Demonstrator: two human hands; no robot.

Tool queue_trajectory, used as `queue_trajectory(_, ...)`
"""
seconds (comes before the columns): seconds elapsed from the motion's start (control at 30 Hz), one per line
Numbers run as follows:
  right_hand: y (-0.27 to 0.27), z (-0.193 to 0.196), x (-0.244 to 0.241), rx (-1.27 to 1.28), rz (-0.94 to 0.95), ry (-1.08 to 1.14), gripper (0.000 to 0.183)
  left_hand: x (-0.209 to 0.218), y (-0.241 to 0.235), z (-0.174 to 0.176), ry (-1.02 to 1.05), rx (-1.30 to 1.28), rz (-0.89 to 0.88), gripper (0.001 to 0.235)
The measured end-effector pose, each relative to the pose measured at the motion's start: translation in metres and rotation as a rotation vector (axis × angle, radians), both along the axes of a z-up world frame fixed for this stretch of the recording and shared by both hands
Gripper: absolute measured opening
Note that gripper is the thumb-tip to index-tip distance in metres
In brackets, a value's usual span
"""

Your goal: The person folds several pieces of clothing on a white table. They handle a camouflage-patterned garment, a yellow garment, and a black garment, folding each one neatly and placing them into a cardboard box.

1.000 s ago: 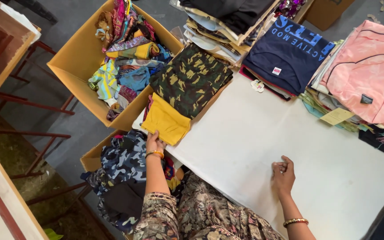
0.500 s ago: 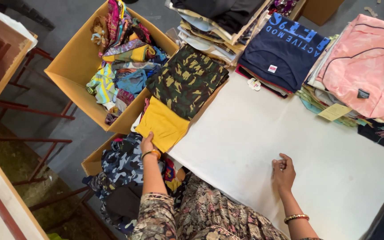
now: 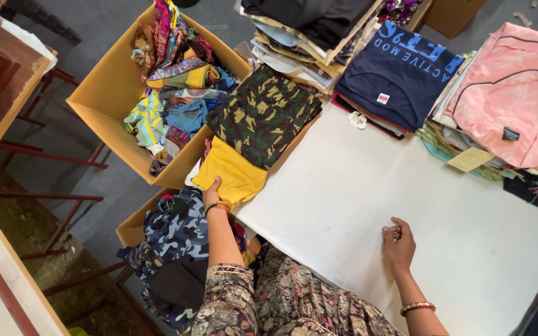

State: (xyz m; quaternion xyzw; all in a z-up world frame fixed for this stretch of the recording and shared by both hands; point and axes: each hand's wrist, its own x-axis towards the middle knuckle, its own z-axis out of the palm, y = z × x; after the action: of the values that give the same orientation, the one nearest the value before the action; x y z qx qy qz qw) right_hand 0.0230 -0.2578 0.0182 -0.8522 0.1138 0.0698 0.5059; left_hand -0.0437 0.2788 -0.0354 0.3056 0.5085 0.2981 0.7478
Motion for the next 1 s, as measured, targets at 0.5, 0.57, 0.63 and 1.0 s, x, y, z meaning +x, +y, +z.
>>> queue_trajectory(0.5, -0.005, -0.002, 0.000, -0.039, 0.052, -0.038, 0.036, -0.049, 0.015, -0.034, 0.041, 0.047, -0.017, 0.059)
queue_trajectory(0.57, -0.005, -0.003, 0.000, -0.047, 0.046, -0.023, 0.036, -0.048, 0.008, -0.023, 0.009, 0.067, -0.037, 0.065)
queue_trajectory(0.63, -0.004, -0.005, -0.001, -0.050, 0.034, -0.006, 0.035, -0.047, 0.003, 0.001, -0.020, 0.093, -0.062, 0.070)
queue_trajectory(1.0, -0.004, -0.003, 0.002, -0.058, 0.044, -0.014, 0.035, -0.055, 0.009, -0.019, 0.133, 0.319, -0.194, 0.091)
